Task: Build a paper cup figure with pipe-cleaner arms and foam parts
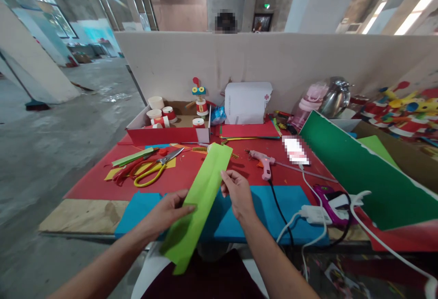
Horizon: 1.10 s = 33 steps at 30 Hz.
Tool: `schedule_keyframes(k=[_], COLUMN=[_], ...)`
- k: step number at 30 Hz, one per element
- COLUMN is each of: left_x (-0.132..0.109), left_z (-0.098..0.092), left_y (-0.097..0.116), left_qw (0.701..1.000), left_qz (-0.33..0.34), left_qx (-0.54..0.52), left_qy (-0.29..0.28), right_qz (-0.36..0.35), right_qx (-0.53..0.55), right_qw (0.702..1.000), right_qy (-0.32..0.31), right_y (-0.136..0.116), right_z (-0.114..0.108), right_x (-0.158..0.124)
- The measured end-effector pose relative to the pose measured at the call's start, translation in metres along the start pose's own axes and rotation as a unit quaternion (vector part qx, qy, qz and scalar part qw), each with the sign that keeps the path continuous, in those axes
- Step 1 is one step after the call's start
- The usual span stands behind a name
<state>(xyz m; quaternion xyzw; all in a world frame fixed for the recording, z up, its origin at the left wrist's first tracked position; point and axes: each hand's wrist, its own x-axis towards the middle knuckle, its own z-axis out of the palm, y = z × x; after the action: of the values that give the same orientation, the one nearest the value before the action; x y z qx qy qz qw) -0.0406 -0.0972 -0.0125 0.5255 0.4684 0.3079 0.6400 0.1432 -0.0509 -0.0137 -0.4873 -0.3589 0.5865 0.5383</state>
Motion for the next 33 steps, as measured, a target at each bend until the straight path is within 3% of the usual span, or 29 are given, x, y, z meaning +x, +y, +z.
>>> schedule_keyframes(k=[1, 3, 6, 8, 14, 20, 23, 26, 30, 33], left_x=[0.000, -0.002, -0.007, -0.013, -0.021, -0.015, -0.015, -0.017, -0.019, -0.021], left_z=[-0.008, -0.022, -0.030, -0.026, -0.005, -0.012, -0.019, -0.024, -0.022, -0.014], left_y=[0.003, 0.012, 0.024, 0.028, 0.019, 0.020, 0.025, 0.022, 0.005, -0.015], left_qw=[0.998, 0.971, 0.875, 0.833, 0.829, 0.825, 0.798, 0.735, 0.640, 0.602], left_qz=[0.024, 0.098, 0.199, 0.216, 0.129, 0.113, 0.125, 0.182, 0.282, 0.335], left_qx=[0.059, 0.207, 0.401, 0.473, 0.537, 0.548, 0.583, 0.643, 0.704, 0.715], left_qy=[0.006, 0.071, 0.187, 0.189, 0.092, 0.085, 0.087, 0.117, 0.124, 0.120], right_qz=[0.008, 0.025, 0.043, 0.051, 0.064, 0.068, 0.089, 0.047, -0.235, -0.409], right_qx=[-0.002, 0.000, 0.017, 0.027, 0.031, 0.008, -0.102, -0.286, -0.442, -0.524], right_qw=[1.000, 1.000, 0.999, 0.998, 0.997, 0.998, 0.988, 0.941, 0.861, 0.744], right_qy=[-0.003, -0.003, 0.003, 0.006, 0.010, 0.007, -0.073, -0.175, -0.093, -0.074], right_y=[0.000, 0.001, 0.003, 0.006, 0.012, 0.013, 0.007, -0.002, -0.009, -0.002], right_z=[-0.001, -0.002, -0.001, 0.000, -0.002, -0.007, -0.016, -0.032, -0.044, -0.042], right_x=[-0.003, -0.009, -0.016, -0.020, -0.028, -0.032, -0.037, -0.048, -0.065, -0.068])
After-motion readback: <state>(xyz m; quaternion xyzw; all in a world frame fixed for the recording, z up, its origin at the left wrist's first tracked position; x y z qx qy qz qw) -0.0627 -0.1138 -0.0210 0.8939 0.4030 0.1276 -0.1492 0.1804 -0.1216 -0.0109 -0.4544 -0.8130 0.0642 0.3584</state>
